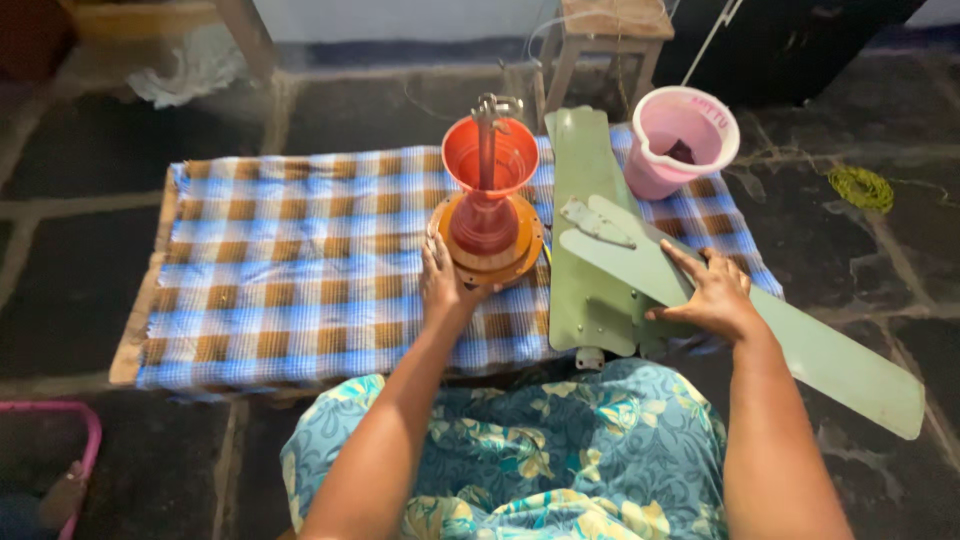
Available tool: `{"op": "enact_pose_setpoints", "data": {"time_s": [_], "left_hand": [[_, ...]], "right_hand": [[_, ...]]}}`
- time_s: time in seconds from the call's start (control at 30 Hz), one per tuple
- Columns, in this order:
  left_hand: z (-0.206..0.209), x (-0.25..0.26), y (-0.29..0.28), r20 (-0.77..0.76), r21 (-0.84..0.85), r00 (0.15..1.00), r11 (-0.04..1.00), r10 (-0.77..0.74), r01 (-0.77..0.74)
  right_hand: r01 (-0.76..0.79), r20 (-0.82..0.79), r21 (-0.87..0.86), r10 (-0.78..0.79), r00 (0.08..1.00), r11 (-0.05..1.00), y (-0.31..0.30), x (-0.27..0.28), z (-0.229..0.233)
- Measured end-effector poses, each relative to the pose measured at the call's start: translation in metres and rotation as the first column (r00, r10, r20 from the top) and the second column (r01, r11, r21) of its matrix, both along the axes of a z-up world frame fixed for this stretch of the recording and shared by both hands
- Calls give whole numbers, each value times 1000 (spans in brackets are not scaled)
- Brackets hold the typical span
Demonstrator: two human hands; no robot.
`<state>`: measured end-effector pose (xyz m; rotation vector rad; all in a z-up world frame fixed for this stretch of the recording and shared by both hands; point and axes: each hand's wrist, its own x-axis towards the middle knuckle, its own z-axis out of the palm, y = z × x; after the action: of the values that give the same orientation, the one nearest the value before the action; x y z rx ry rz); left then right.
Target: The person wipes a fan blade with a cloth, then attaches two fan blades to the fan motor housing using a screwdriver to tighten the screws. The person handles the fan blades, the fan motor, and a screwdriver.
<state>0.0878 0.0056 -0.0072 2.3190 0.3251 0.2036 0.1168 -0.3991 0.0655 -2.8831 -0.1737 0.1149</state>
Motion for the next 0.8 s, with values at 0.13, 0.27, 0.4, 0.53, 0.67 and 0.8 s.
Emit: {"op": "enact_pose_setpoints", "data": {"time_s": [0.13,0.27,0.4,0.53,0.67,0.8], "left_hand": [[-5,23,33,-143,50,982,990,-125,133],[-11,32,57,-104,43,982,986,-158,163],[-17,23,53,-171,-54,976,990,-138,131],[-2,-3,31,-10,-10,997,997,-72,72],[45,-48,-13,265,-170,957,971,-117,166],[108,-103,-49,396,-260,819,804,-416,534]], "right_hand": [[25,-42,34,-24,999,999,3,-1,-2],[-5,-57,44,7,998,999,7,-1,1],[-22,30,68,20,999,997,12,-4,9],[-19,220,99,-3,976,995,28,-20,37],[-81,561,152,-19,828,985,54,-60,76],[-147,700,265,-85,709,953,83,-101,116]]}}
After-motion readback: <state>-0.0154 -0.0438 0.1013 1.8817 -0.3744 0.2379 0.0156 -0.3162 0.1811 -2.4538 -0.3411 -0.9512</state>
